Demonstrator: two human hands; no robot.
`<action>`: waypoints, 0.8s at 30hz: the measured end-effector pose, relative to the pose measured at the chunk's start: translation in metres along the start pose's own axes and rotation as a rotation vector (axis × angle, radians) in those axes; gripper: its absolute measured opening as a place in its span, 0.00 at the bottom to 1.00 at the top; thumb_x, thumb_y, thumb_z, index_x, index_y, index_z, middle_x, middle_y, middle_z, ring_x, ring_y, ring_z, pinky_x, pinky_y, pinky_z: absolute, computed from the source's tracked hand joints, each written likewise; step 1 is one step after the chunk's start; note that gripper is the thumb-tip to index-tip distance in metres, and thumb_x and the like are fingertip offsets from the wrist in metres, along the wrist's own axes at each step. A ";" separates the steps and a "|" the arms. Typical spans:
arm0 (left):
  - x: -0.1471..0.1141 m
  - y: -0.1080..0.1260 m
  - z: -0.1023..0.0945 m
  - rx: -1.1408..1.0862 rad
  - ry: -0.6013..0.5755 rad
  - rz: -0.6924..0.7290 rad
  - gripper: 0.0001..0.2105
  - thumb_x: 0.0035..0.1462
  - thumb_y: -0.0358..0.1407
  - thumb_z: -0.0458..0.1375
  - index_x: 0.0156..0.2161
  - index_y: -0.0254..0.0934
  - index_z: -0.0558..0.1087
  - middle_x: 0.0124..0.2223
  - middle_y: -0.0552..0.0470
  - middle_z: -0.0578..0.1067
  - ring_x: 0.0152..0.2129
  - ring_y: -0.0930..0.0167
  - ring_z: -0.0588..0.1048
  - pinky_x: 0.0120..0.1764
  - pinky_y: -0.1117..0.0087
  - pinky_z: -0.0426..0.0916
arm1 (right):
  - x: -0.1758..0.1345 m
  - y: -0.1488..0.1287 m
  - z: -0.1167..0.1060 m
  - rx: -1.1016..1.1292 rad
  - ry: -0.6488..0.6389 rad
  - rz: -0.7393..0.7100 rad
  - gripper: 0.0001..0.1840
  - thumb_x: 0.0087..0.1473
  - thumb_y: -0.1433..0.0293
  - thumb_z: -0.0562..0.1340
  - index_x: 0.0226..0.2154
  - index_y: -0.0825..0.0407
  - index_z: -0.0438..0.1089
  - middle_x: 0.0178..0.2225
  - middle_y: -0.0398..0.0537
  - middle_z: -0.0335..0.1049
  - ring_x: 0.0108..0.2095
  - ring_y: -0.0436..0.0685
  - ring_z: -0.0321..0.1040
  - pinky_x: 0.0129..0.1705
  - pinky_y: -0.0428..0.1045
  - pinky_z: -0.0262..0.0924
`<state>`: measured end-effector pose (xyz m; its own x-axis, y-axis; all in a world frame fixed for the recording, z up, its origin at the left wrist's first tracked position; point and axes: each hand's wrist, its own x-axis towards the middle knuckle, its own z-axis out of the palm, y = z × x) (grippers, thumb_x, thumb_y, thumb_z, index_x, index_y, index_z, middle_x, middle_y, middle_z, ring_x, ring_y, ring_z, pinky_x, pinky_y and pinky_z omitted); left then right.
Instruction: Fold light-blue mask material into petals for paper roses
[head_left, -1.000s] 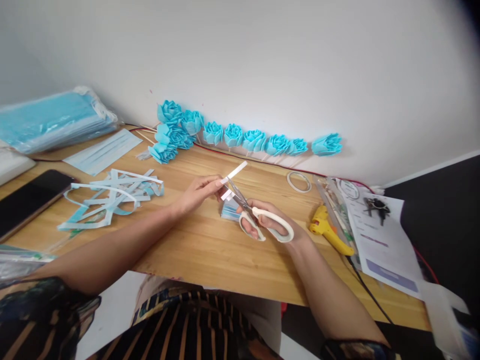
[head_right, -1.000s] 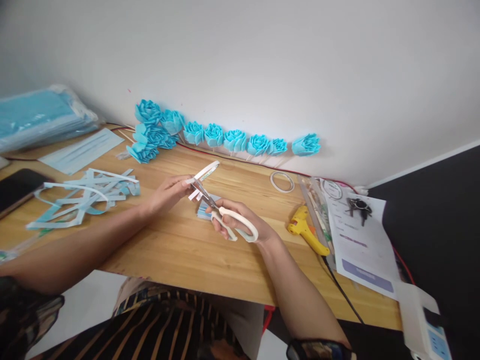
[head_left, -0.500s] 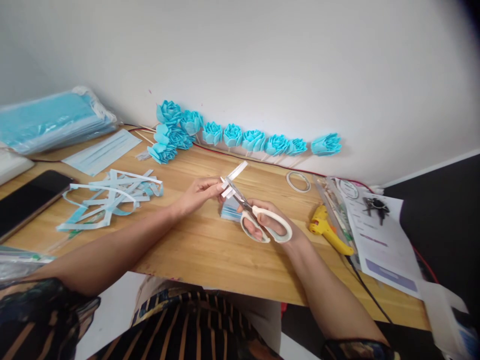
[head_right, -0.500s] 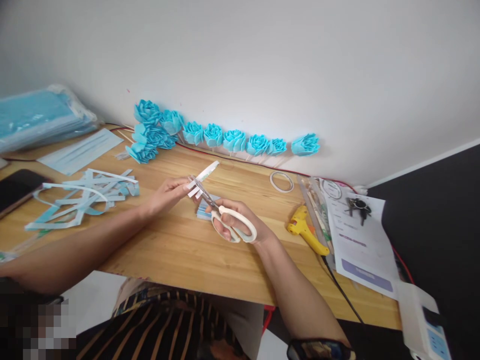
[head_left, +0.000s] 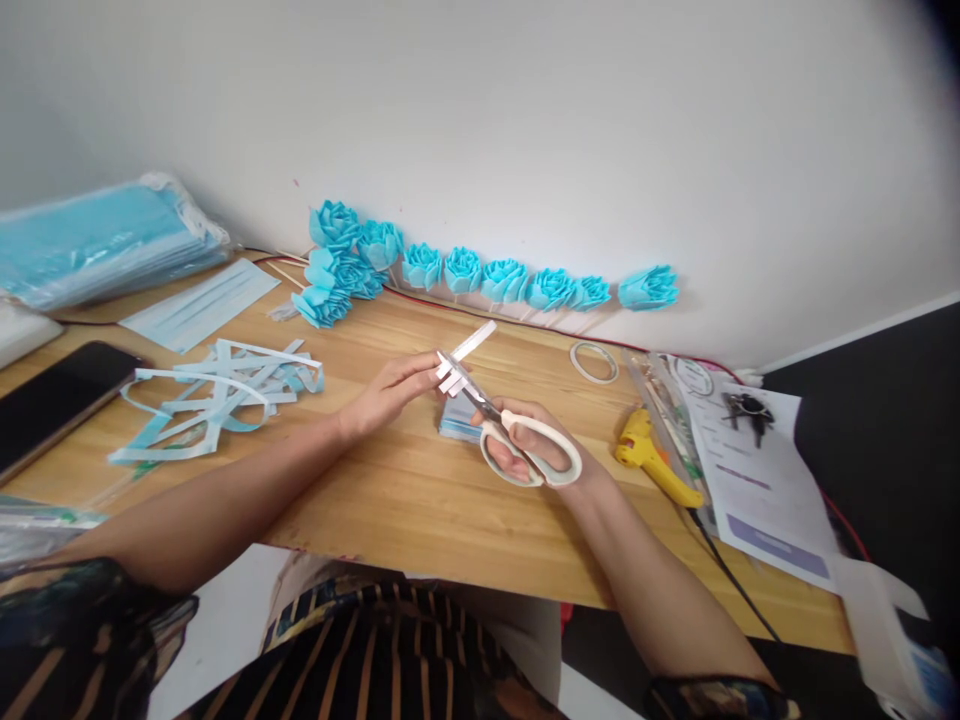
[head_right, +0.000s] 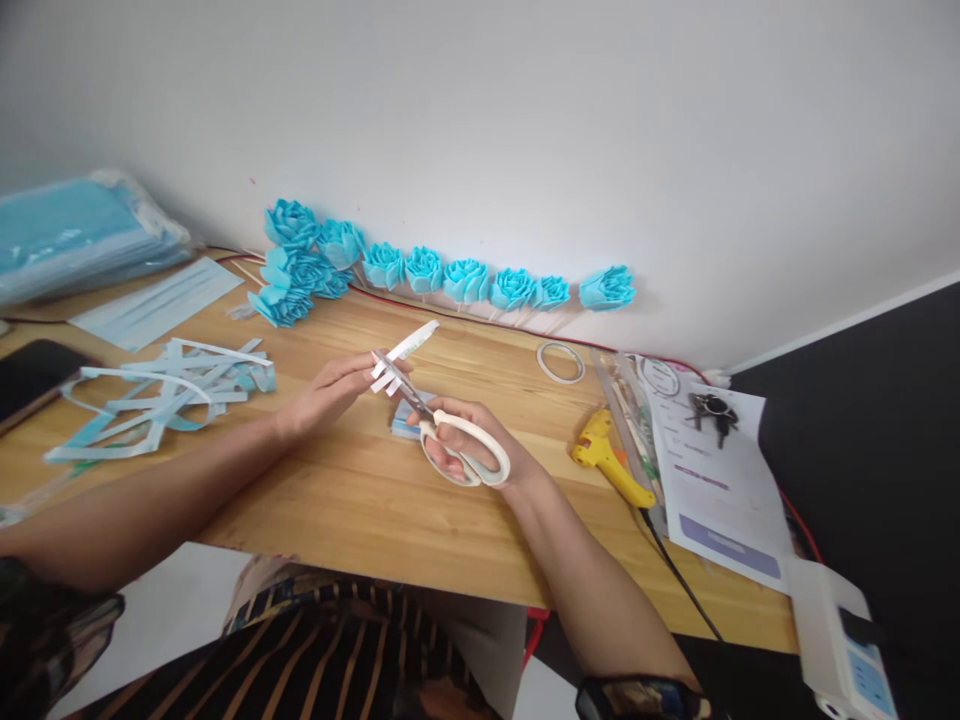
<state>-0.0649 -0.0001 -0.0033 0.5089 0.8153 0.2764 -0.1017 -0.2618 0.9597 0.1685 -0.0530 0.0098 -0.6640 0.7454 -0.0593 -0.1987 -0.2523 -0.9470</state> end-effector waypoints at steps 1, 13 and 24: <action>0.000 0.001 0.000 0.010 0.001 0.003 0.17 0.64 0.44 0.54 0.46 0.34 0.78 0.37 0.47 0.76 0.36 0.68 0.73 0.42 0.67 0.67 | 0.000 0.000 0.001 -0.002 0.006 -0.004 0.28 0.53 0.50 0.65 0.46 0.55 0.67 0.21 0.37 0.62 0.13 0.42 0.48 0.13 0.41 0.44; 0.005 0.003 0.002 -0.062 0.081 -0.032 0.18 0.56 0.50 0.62 0.37 0.33 0.78 0.27 0.52 0.71 0.23 0.75 0.65 0.25 0.73 0.59 | 0.003 -0.003 0.007 -0.019 0.084 0.031 0.28 0.49 0.53 0.69 0.44 0.54 0.66 0.20 0.36 0.64 0.13 0.41 0.50 0.12 0.39 0.44; 0.006 0.008 0.005 -0.160 0.161 -0.151 0.18 0.55 0.49 0.62 0.35 0.33 0.76 0.26 0.54 0.68 0.21 0.76 0.63 0.23 0.75 0.57 | 0.004 0.004 0.024 -0.069 0.007 0.198 0.24 0.44 0.61 0.73 0.41 0.55 0.70 0.23 0.38 0.67 0.17 0.42 0.57 0.17 0.39 0.53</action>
<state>-0.0583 -0.0002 0.0061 0.3872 0.9139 0.1220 -0.1756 -0.0569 0.9828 0.1478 -0.0662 0.0133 -0.6799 0.6898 -0.2488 -0.0148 -0.3521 -0.9358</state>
